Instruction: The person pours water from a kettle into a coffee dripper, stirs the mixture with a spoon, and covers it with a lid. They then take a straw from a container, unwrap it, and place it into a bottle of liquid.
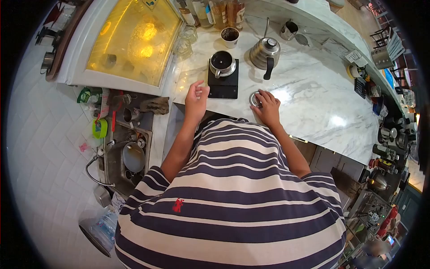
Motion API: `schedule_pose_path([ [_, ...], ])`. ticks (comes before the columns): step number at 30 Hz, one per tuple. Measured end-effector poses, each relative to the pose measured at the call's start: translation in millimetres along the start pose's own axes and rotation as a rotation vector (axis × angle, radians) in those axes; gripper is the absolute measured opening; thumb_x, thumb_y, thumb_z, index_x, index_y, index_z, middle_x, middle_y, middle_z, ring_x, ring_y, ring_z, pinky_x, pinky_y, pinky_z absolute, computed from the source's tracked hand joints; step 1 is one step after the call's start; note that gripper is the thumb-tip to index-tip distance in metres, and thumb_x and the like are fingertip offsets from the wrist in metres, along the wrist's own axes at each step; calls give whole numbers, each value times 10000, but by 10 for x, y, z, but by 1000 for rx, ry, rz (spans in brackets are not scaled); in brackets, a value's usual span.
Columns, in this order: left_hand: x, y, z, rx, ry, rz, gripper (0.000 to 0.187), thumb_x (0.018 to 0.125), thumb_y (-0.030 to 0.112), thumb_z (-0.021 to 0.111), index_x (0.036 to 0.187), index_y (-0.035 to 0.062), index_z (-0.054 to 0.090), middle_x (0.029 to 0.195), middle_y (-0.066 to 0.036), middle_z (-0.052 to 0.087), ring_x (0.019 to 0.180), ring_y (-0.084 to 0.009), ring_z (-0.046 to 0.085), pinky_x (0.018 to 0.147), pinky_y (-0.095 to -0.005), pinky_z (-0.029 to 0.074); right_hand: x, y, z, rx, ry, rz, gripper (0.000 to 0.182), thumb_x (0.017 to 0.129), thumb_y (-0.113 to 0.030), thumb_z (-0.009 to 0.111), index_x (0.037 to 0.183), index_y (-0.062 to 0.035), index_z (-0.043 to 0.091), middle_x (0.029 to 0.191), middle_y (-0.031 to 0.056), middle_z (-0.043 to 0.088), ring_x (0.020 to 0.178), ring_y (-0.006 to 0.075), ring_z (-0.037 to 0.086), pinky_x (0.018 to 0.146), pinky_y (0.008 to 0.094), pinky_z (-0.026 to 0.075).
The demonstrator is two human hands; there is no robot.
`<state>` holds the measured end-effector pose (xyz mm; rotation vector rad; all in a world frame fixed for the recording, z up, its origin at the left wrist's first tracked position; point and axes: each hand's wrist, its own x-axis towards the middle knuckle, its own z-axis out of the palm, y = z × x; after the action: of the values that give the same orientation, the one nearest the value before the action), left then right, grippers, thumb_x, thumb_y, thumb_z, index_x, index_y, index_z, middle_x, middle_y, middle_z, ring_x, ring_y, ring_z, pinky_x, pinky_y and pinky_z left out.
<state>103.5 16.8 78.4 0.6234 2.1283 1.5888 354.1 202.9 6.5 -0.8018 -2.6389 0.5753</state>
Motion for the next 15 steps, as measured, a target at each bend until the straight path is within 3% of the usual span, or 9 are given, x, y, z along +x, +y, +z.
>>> schedule_pose_path([
  [6, 197, 402, 191, 29, 5, 74, 415, 967, 279, 739, 1297, 46, 644, 986, -59, 695, 871, -152, 630, 795, -313, 535, 131, 54, -58, 88, 0, 57, 547, 811, -365, 835, 1265, -104, 677, 1399, 85, 632, 1323, 323, 539, 1065, 514, 395],
  [10, 189, 399, 242, 8, 16, 41, 421, 964, 283, 742, 1297, 45, 644, 963, -47, 684, 855, -142, 622, 785, -308, 534, 518, 112, -94, 310, 434, 324, 517, 895, -403, 796, 1198, -1, 679, 1180, 185, 708, 1157, 365, 646, 990, 422, 497],
  [13, 144, 275, 271, -30, 17, 7, 425, 965, 288, 743, 1302, 50, 643, 952, -38, 675, 844, -131, 611, 778, -301, 530, 962, 163, -104, 629, 486, 456, 499, 939, -435, 759, 1124, 23, 689, 998, 136, 722, 968, 278, 687, 867, 379, 525],
  [15, 128, 214, 287, -54, 20, -10, 426, 968, 294, 742, 1305, 53, 642, 954, -35, 672, 838, -124, 604, 774, -295, 526, 1180, 117, -229, 856, 325, 573, 435, 974, -426, 730, 1043, 2, 694, 938, 89, 701, 869, 201, 647, 813, 327, 505],
])
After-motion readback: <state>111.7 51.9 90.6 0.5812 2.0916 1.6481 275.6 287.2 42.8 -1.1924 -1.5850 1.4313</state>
